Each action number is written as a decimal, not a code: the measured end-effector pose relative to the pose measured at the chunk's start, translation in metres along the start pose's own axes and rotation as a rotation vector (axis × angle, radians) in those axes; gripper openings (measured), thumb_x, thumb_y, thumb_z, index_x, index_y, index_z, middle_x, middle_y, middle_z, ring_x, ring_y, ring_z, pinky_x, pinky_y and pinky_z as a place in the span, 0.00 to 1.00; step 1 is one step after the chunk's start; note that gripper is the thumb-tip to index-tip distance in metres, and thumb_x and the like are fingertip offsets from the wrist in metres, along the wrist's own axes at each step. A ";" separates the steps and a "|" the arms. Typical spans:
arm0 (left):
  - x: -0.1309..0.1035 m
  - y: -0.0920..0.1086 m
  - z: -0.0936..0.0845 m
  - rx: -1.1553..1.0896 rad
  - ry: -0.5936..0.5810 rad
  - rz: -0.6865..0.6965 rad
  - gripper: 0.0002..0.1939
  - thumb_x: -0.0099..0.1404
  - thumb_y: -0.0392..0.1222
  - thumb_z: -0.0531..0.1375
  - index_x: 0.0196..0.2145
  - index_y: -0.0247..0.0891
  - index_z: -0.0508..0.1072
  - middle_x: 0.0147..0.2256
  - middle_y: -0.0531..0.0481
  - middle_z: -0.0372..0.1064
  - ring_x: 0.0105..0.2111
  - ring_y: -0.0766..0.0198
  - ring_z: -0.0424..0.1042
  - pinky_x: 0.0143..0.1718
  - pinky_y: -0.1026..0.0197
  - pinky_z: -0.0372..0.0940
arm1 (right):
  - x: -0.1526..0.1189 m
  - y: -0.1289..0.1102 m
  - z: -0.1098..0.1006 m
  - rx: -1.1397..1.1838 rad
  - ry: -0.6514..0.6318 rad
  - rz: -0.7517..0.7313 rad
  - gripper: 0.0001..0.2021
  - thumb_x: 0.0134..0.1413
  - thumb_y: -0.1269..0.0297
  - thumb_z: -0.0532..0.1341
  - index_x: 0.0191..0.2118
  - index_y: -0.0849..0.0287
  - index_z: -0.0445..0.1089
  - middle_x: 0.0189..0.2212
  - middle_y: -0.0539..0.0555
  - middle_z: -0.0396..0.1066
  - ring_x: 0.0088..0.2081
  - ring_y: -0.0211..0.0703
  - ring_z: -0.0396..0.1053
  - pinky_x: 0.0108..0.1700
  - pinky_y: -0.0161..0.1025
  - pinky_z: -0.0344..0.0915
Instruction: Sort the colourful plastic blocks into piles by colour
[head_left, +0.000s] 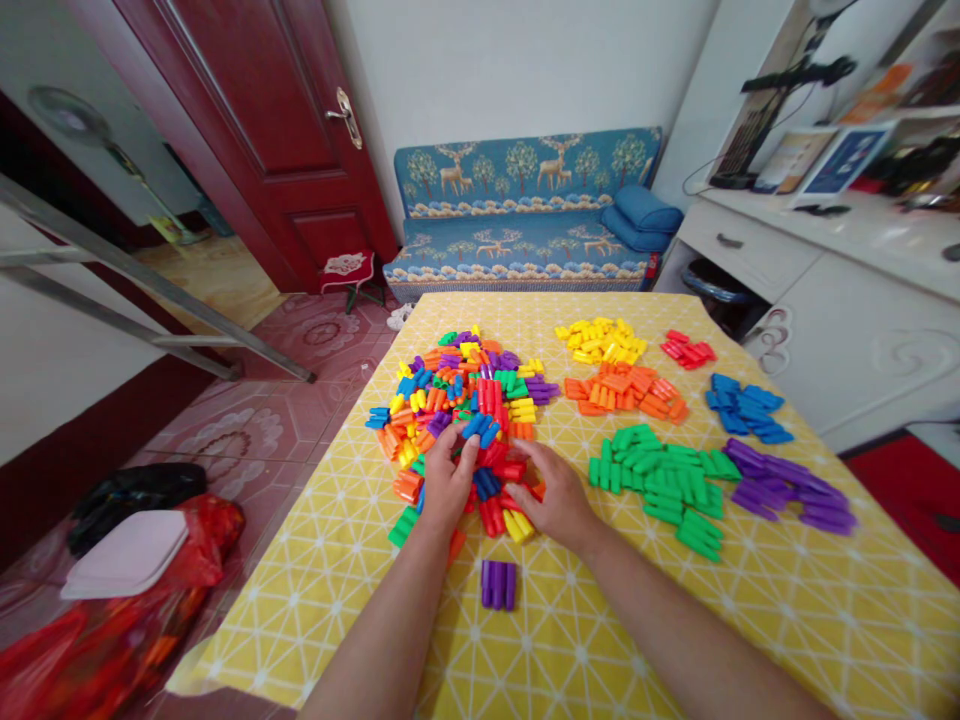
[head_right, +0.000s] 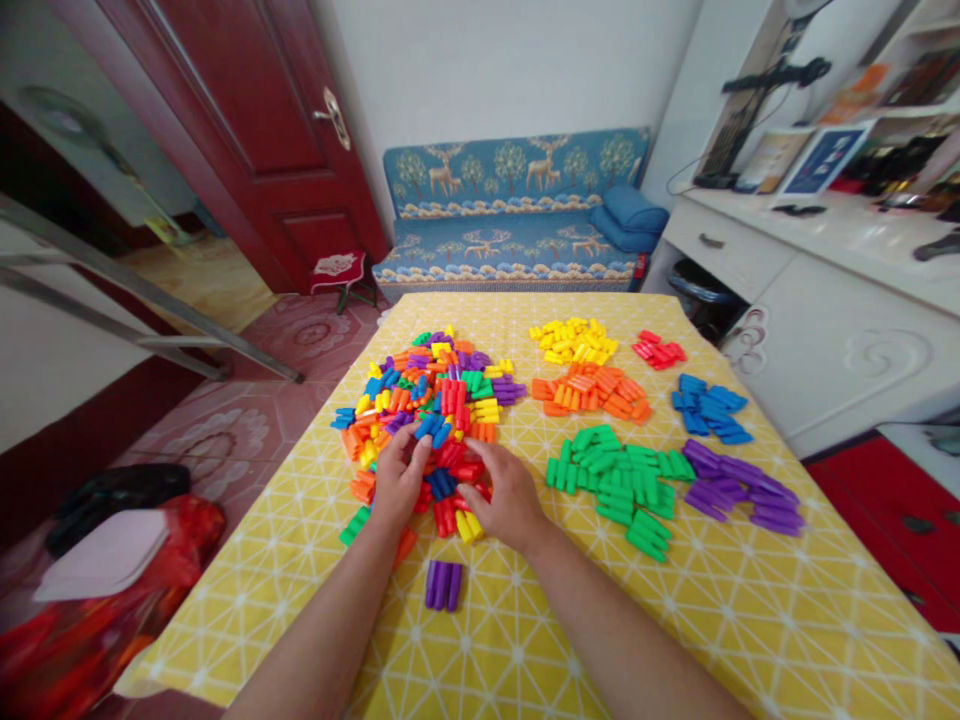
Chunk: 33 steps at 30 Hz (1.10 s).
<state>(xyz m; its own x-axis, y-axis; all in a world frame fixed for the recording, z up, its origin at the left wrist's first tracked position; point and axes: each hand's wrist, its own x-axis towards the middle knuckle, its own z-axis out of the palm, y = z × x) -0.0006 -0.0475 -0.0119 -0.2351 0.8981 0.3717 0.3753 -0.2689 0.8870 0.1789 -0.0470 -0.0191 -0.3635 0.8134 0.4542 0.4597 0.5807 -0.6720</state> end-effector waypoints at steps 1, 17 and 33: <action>0.000 0.000 0.000 -0.011 -0.010 -0.008 0.13 0.67 0.48 0.56 0.43 0.37 0.72 0.36 0.49 0.74 0.36 0.61 0.73 0.39 0.61 0.67 | 0.001 0.000 0.000 -0.037 -0.009 -0.001 0.24 0.52 0.65 0.63 0.56 0.55 0.62 0.49 0.58 0.69 0.50 0.50 0.67 0.53 0.49 0.64; 0.002 -0.003 0.001 0.060 -0.086 0.048 0.11 0.65 0.45 0.59 0.42 0.37 0.73 0.38 0.46 0.73 0.39 0.59 0.73 0.42 0.58 0.68 | 0.005 0.021 0.000 0.435 0.238 0.374 0.15 0.56 0.57 0.59 0.47 0.57 0.68 0.35 0.54 0.75 0.29 0.41 0.72 0.32 0.39 0.71; 0.003 0.000 0.002 0.158 -0.168 0.114 0.08 0.64 0.42 0.59 0.40 0.38 0.74 0.37 0.47 0.73 0.38 0.59 0.72 0.40 0.59 0.66 | 0.093 0.173 -0.197 0.145 0.714 0.783 0.10 0.46 0.71 0.64 0.32 0.77 0.69 0.32 0.74 0.73 0.21 0.30 0.67 0.26 0.38 0.60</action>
<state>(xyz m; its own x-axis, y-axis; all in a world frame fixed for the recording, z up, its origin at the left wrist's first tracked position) 0.0004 -0.0441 -0.0109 -0.0359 0.9139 0.4044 0.5295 -0.3258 0.7833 0.3845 0.1363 0.0223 0.5710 0.8177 0.0721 0.2417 -0.0836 -0.9667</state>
